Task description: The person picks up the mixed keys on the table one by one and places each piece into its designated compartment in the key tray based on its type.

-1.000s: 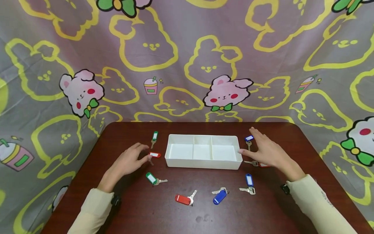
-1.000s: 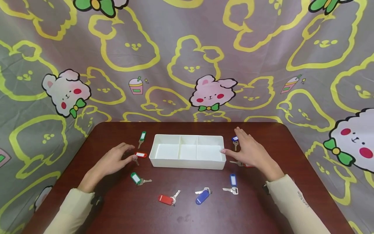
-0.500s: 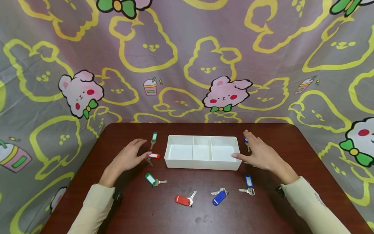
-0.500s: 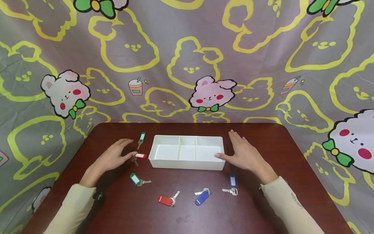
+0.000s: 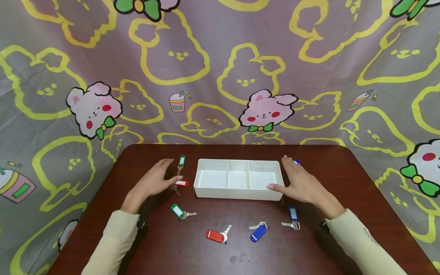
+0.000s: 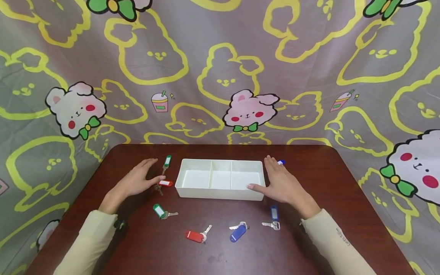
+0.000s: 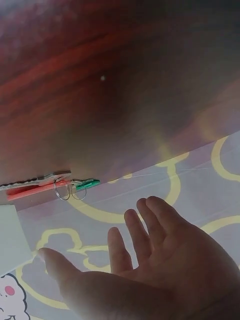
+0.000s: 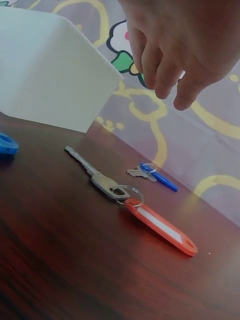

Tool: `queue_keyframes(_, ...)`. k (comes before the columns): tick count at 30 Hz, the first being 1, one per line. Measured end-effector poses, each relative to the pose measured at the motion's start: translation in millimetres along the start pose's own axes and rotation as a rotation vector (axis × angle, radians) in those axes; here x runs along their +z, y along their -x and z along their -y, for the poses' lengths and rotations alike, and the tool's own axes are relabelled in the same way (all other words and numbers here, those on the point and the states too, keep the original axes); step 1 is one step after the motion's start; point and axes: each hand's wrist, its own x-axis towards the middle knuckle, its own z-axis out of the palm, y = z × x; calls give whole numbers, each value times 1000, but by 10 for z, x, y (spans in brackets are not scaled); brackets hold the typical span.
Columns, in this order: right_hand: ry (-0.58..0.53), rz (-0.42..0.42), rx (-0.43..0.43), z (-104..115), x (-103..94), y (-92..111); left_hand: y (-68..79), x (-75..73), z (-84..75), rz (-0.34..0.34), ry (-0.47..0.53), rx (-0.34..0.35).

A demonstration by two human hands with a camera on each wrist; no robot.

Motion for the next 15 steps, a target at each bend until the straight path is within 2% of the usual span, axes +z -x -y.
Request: queue_keyframes(15, 43, -8, -25, 90, 139, -51, -171, 17, 57, 40, 3, -1)
